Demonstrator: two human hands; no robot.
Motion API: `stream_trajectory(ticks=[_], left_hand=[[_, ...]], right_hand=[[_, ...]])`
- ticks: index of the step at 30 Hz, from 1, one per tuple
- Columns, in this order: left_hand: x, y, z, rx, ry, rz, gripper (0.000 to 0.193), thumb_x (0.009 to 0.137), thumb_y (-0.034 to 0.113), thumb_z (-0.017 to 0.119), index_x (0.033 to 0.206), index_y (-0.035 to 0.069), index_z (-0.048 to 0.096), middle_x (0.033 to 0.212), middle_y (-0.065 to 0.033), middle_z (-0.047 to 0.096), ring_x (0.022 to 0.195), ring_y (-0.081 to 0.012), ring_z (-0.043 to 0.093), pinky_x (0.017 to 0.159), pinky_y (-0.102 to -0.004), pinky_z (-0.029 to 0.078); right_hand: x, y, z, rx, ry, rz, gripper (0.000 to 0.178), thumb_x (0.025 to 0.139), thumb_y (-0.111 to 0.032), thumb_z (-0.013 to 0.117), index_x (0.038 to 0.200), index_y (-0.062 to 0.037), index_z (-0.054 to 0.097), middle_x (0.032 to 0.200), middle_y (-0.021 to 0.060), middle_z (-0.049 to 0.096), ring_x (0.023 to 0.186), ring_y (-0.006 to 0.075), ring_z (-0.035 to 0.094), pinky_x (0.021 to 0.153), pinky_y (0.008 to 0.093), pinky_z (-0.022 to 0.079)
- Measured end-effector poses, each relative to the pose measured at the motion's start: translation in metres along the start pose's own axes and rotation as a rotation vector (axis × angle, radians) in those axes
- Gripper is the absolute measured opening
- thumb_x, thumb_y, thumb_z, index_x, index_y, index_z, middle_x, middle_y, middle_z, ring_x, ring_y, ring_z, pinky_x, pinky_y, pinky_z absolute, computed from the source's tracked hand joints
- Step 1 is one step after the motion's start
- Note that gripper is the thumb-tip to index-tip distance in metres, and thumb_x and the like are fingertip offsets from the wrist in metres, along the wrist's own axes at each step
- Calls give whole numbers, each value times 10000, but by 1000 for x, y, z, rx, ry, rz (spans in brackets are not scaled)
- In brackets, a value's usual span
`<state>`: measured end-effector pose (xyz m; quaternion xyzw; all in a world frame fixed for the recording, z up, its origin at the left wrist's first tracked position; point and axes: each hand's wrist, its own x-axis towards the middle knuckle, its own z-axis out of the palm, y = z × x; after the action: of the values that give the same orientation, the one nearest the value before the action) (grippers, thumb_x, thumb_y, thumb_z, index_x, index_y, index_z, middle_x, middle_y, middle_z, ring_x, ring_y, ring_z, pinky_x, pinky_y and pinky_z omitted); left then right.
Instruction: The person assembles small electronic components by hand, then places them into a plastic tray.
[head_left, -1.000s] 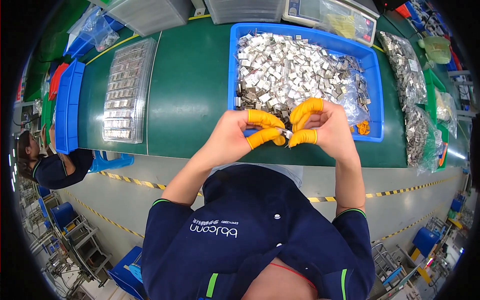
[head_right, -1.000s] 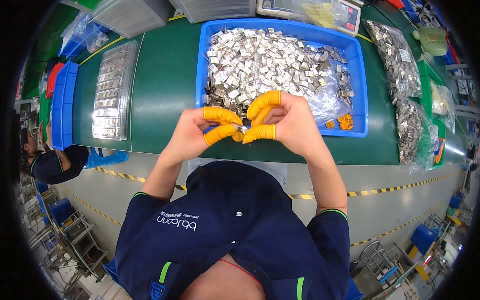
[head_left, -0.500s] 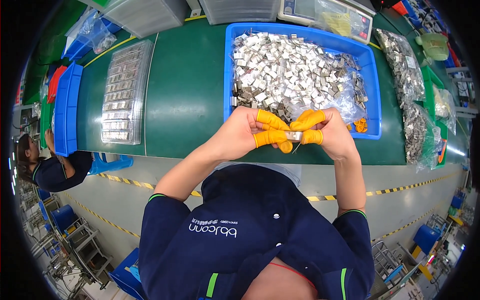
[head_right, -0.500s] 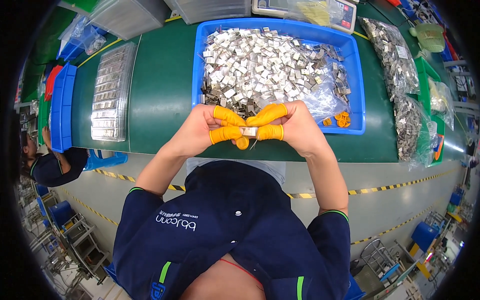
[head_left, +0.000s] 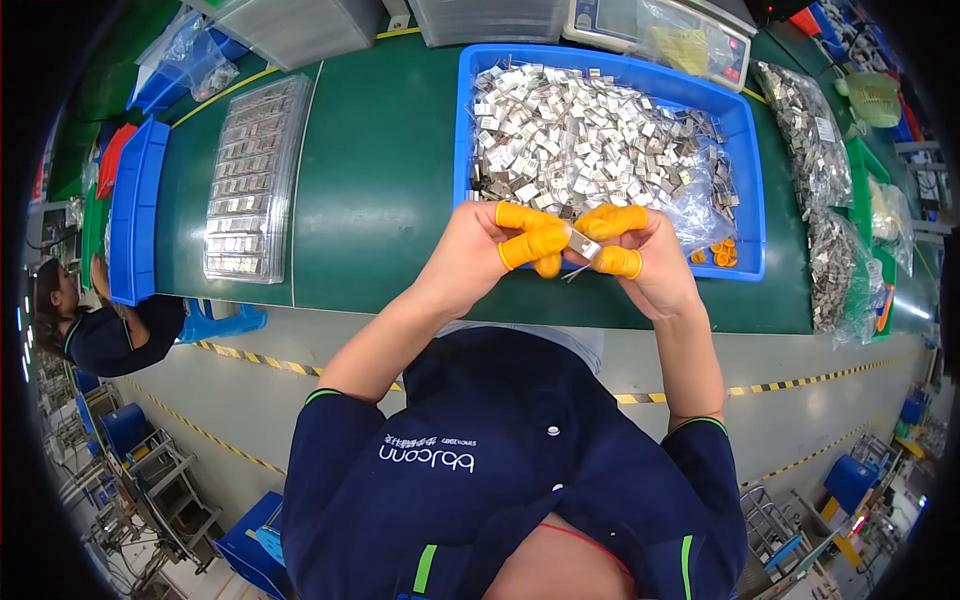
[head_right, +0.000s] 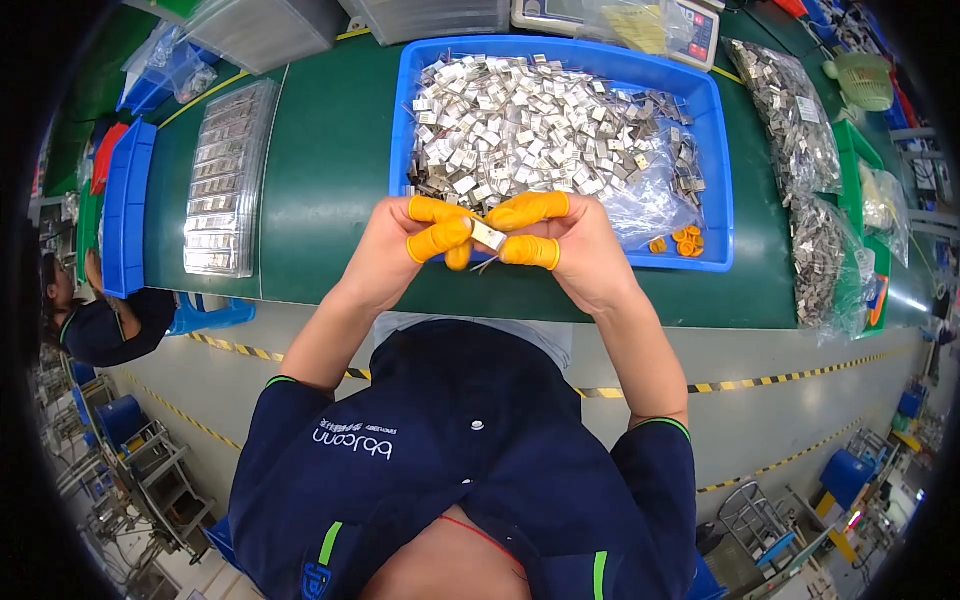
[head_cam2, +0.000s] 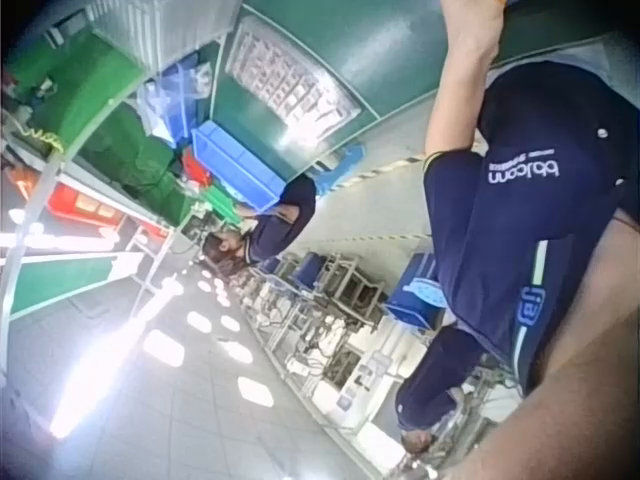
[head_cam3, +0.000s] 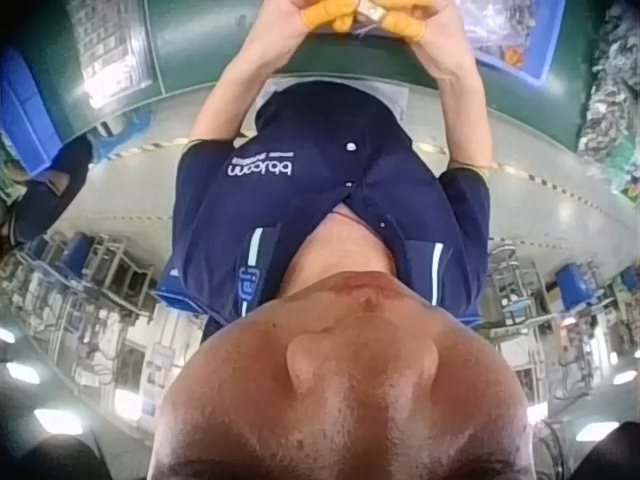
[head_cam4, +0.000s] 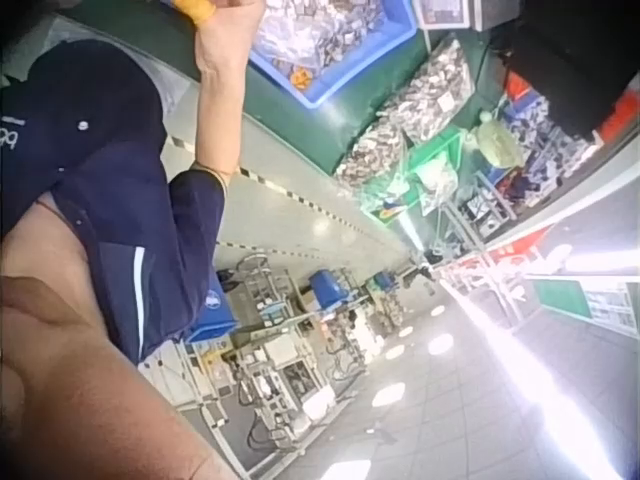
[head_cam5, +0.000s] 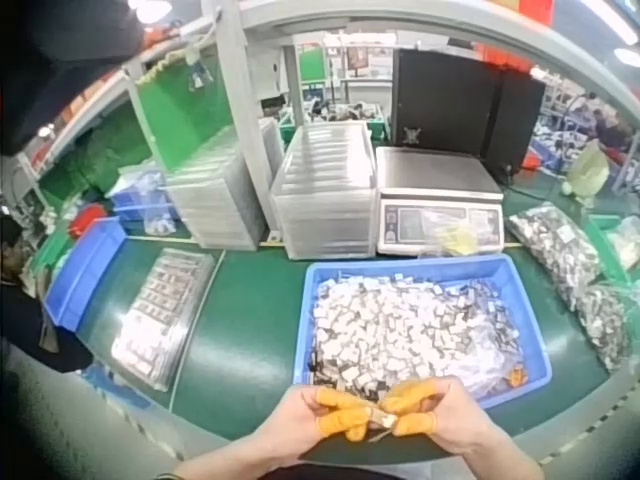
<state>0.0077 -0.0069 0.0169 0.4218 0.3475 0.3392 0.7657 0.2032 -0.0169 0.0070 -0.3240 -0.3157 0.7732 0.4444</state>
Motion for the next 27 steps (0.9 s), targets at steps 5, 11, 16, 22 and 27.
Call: stream_trajectory(ticks=[5,11,16,22,27], left_hand=[[-1,-2,3,13,83,201,101,800,46,611,874,-20,632,838,-36,590,779,-100,568,690,-222,460],[-1,-11,-5,68,50,295,91,789,24,614,863,-29,621,865,-16,539,810,-91,527,755,-228,431],[-2,-11,-5,-195,-13,104,87,780,5,616,864,-18,625,855,-10,518,821,-98,524,773,-223,419],[-1,-11,2,-102,48,217,100,785,22,620,870,-30,626,812,3,498,792,-89,511,753,-223,417],[3,-15,0,198,156,302,152,770,37,636,918,1,632,748,-6,496,767,-98,500,701,-215,403]], right_hand=[[-1,-3,12,-143,48,-90,319,643,58,706,945,48,604,956,102,593,827,183,610,766,295,508],[2,-1,15,-380,-130,-303,430,615,68,718,1026,24,596,991,68,528,844,144,557,781,269,489],[0,0,17,-302,-120,-242,407,614,81,713,1004,20,613,962,63,532,832,137,553,762,250,483],[-1,4,21,-401,0,-322,323,666,62,685,980,12,626,967,73,551,829,144,564,752,247,486],[1,4,24,-498,92,-397,273,694,57,661,961,11,633,928,69,570,843,149,563,756,245,473]])
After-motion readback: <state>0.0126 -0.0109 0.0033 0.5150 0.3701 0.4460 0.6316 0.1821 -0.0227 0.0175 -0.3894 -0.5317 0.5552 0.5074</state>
